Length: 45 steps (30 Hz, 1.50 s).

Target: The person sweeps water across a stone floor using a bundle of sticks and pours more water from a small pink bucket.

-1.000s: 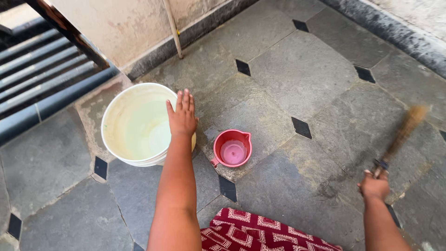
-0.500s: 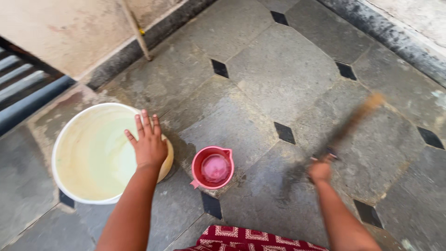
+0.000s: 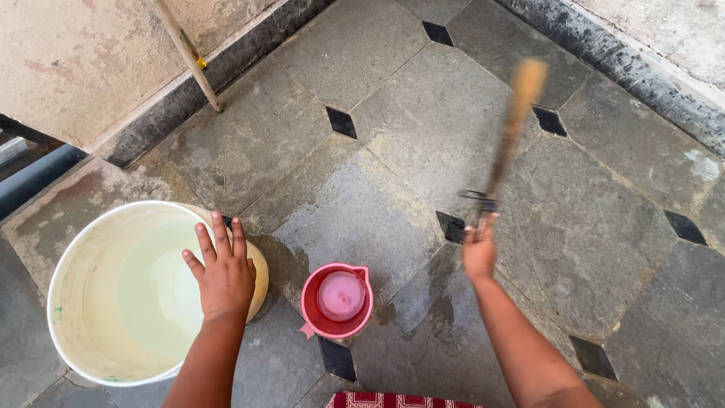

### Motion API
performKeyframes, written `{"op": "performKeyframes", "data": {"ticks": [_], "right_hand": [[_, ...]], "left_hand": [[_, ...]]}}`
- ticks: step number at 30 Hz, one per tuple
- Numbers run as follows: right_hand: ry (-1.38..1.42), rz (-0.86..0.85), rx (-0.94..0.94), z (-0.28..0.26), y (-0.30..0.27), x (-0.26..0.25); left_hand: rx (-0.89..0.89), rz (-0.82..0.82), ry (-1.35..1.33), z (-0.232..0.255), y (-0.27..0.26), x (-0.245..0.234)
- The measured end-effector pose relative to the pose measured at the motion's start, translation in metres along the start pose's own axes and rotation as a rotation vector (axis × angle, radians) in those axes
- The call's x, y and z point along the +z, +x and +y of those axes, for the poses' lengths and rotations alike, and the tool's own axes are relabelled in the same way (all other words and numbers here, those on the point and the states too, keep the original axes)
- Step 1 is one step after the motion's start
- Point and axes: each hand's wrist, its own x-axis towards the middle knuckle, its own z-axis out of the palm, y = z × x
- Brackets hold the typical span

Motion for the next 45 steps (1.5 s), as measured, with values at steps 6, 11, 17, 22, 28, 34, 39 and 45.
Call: {"op": "performKeyframes", "data": {"ticks": [6, 11, 17, 22, 28, 34, 39, 45], "right_hand": [[0.084, -0.130, 0.331, 0.034, 0.053, 0.027], [-0.069, -0.242, 0.179, -0.013, 0.024, 0.082], [0.185, -0.374, 0.037, -0.078, -0.008, 0.088], [0.277, -0.211, 0.046, -0.081, 0.006, 0.083], [0.098, -0.149, 0.189, -0.056, 0.069, 0.070], [-0.246, -0.373, -0.207, -0.087, 0.064, 0.096], [-0.112, -0.326, -0.354, -0.120, 0.012, 0.075], [-0.508, -0.562, -0.662, -0.110, -0.021, 0.064]], "left_hand": [[-0.007, -0.028, 0.019, 0.000, -0.001, -0.001], [-0.011, -0.024, 0.034, 0.001, -0.001, 0.003], [-0.011, -0.037, 0.094, 0.001, 0.000, 0.005], [-0.013, -0.054, 0.169, 0.002, 0.000, 0.002], [0.012, -0.107, 0.155, 0.002, 0.002, -0.004], [-0.001, -0.047, 0.109, 0.003, 0.001, 0.000], [0.002, -0.034, 0.070, 0.006, 0.002, 0.001], [0.023, 0.004, -0.078, 0.004, 0.002, 0.001]]}}
